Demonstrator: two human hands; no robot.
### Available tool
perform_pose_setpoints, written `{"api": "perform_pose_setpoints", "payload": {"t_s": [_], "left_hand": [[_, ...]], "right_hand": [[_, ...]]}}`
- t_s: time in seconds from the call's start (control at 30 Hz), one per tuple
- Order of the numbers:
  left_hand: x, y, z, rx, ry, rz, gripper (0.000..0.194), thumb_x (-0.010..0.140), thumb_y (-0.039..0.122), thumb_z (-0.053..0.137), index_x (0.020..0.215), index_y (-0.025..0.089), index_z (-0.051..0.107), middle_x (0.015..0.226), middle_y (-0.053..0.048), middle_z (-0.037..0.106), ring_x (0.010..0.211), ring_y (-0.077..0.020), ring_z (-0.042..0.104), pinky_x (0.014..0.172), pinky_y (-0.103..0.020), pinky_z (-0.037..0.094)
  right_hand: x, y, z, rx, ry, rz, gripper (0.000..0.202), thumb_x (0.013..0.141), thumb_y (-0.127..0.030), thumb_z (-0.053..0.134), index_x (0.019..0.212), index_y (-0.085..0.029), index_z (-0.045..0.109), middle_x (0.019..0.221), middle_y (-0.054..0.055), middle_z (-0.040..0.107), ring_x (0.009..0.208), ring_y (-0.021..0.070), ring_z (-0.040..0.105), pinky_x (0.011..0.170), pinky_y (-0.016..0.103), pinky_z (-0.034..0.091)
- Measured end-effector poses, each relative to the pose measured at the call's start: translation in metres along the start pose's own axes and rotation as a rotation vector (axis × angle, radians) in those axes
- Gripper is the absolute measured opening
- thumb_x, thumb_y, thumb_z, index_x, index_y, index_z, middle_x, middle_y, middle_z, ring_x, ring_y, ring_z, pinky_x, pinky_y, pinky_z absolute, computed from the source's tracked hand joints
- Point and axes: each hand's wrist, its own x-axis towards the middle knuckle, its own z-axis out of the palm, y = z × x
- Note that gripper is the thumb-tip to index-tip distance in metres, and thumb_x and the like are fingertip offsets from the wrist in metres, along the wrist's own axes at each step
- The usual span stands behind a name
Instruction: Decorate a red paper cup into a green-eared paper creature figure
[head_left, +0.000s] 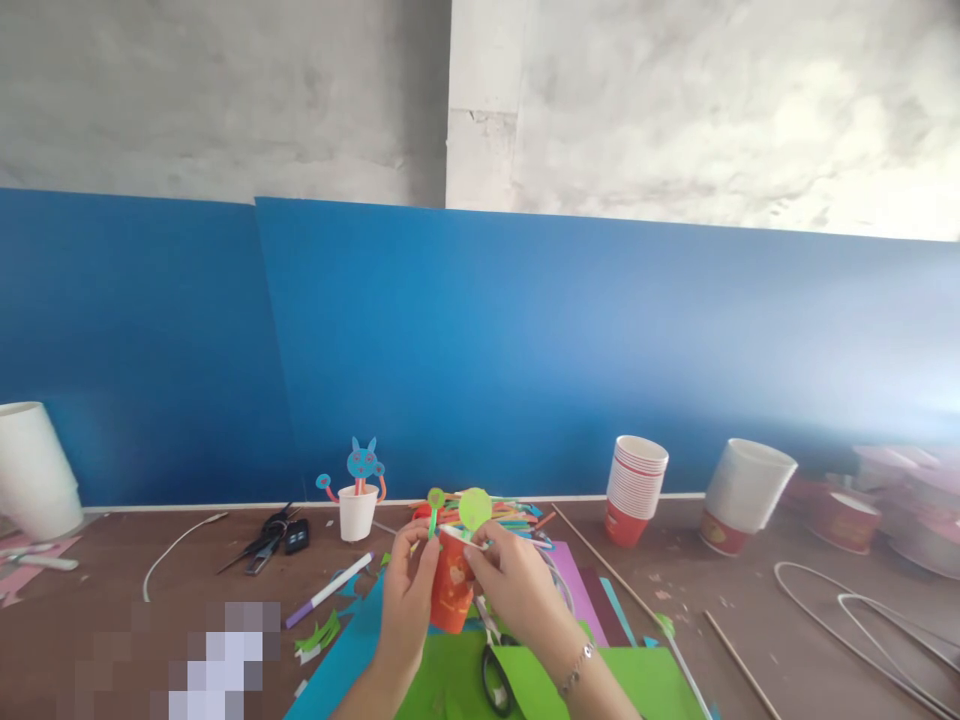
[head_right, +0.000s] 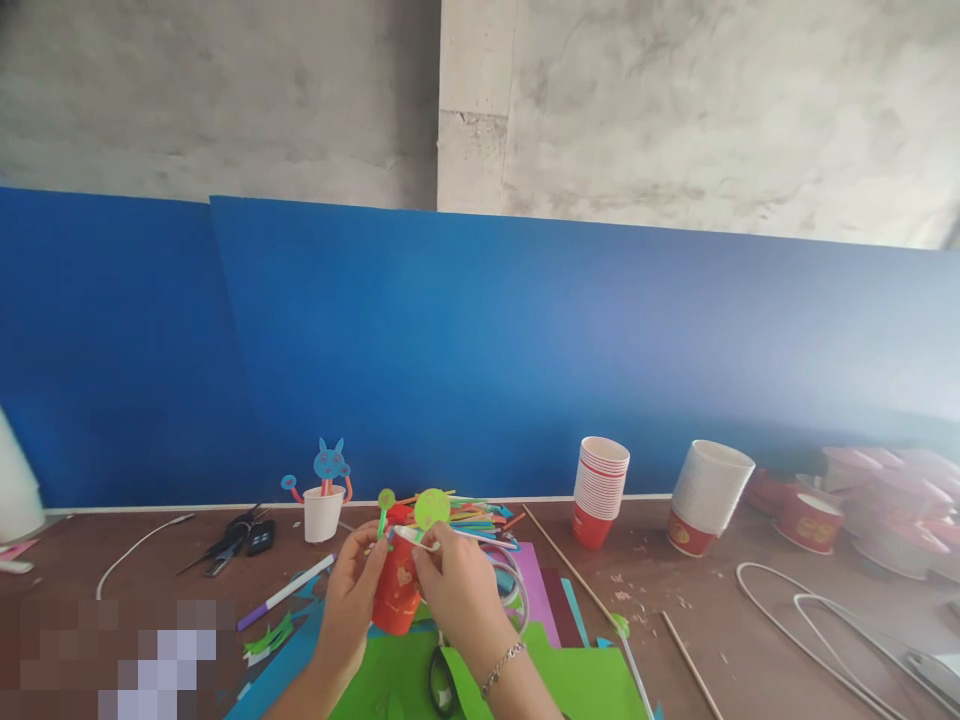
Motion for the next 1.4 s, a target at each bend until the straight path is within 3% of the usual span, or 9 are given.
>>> {"api": "perform_pose_setpoints", "payload": {"t_s": [0.2, 0.33, 0.47, 0.57, 0.83, 1.03, 1.13, 1.3, 1.4], "left_hand": [[0.008, -0.005, -0.010, 0.215, 0.060, 0.117, 0.028, 0.080, 0.047, 0.064, 0.084, 0.020, 0.067, 0.096, -0.008, 0.064, 0.095, -0.0244, 0.060, 0.084, -0.034, 0.049], [0.010, -0.011, -0.013, 0.352, 0.024, 0.193, 0.024, 0.079, 0.042, 0.064, 0.084, 0.020, 0.073, 0.090, -0.009, 0.067, 0.090, -0.0265, 0.063, 0.082, -0.039, 0.050], [0.008, -0.009, -0.010, 0.443, -0.081, 0.287, 0.019, 0.083, 0.036, 0.059, 0.084, 0.024, 0.073, 0.085, -0.007, 0.070, 0.081, -0.0234, 0.065, 0.079, -0.038, 0.053], [0.006, -0.004, -0.009, 0.482, -0.144, 0.361, 0.020, 0.086, 0.030, 0.054, 0.087, 0.024, 0.072, 0.084, -0.006, 0.069, 0.078, -0.0214, 0.066, 0.076, -0.035, 0.054], [0.002, 0.001, -0.010, 0.518, -0.129, 0.478, 0.023, 0.090, 0.029, 0.049, 0.099, 0.022, 0.070, 0.092, -0.009, 0.069, 0.086, -0.0220, 0.066, 0.075, -0.034, 0.056], [-0.004, 0.002, -0.009, 0.426, -0.088, 0.618, 0.021, 0.088, 0.021, 0.054, 0.101, 0.024, 0.070, 0.091, -0.007, 0.070, 0.084, -0.0199, 0.066, 0.075, -0.030, 0.054], [-0.002, 0.004, -0.007, 0.307, -0.080, 0.425, 0.017, 0.085, 0.029, 0.060, 0.094, 0.024, 0.073, 0.091, -0.008, 0.070, 0.086, -0.0222, 0.065, 0.077, -0.032, 0.054], [0.009, 0.007, -0.007, 0.056, 0.044, -0.030, 0.035, 0.071, 0.050, 0.070, 0.085, 0.019, 0.073, 0.087, -0.009, 0.071, 0.082, -0.0254, 0.066, 0.075, -0.036, 0.054], [0.015, 0.008, -0.008, -0.038, 0.085, -0.157, 0.043, 0.070, 0.051, 0.071, 0.094, 0.016, 0.071, 0.080, -0.008, 0.072, 0.065, -0.0201, 0.066, 0.060, -0.030, 0.054]], "right_hand": [[-0.001, -0.003, -0.003, -0.214, 0.041, -0.050, 0.017, 0.085, -0.019, 0.051, 0.071, -0.021, 0.060, 0.059, 0.001, 0.065, 0.054, 0.0150, 0.056, 0.050, 0.023, 0.025], [-0.003, -0.003, 0.001, -0.313, 0.076, -0.058, 0.016, 0.086, -0.019, 0.050, 0.096, -0.021, 0.063, 0.064, 0.002, 0.066, 0.057, 0.0169, 0.059, 0.051, 0.024, 0.028], [-0.002, -0.001, 0.009, -0.361, 0.208, -0.386, 0.034, 0.086, -0.010, 0.046, 0.114, -0.023, 0.061, 0.088, 0.006, 0.068, 0.080, 0.0192, 0.061, 0.063, 0.025, 0.039], [0.003, 0.005, 0.016, -0.436, 0.279, -0.497, 0.033, 0.083, -0.007, 0.048, 0.106, -0.023, 0.066, 0.092, 0.007, 0.064, 0.084, 0.0205, 0.056, 0.065, 0.027, 0.040], [0.002, 0.006, 0.022, -0.334, 0.383, -0.458, 0.022, 0.084, -0.010, 0.047, 0.075, -0.019, 0.065, 0.076, 0.005, 0.061, 0.075, 0.0196, 0.053, 0.064, 0.029, 0.038], [-0.005, -0.006, 0.017, -0.105, 0.284, -0.170, 0.018, 0.078, -0.012, 0.049, 0.067, -0.019, 0.061, 0.070, 0.003, 0.063, 0.069, 0.0176, 0.056, 0.061, 0.027, 0.039], [-0.005, -0.008, 0.010, -0.079, 0.259, -0.182, 0.016, 0.078, -0.013, 0.051, 0.072, -0.020, 0.064, 0.077, 0.005, 0.065, 0.078, 0.0201, 0.059, 0.068, 0.029, 0.043], [-0.004, -0.009, -0.002, -0.085, 0.393, -0.396, 0.034, 0.084, -0.021, 0.050, 0.117, -0.022, 0.057, 0.103, 0.009, 0.063, 0.096, 0.0234, 0.058, 0.081, 0.034, 0.046], [-0.004, -0.006, -0.012, -0.090, 0.394, -0.208, 0.021, 0.087, -0.025, 0.045, 0.099, -0.020, 0.061, 0.079, 0.006, 0.065, 0.073, 0.0210, 0.061, 0.064, 0.031, 0.045]]}}
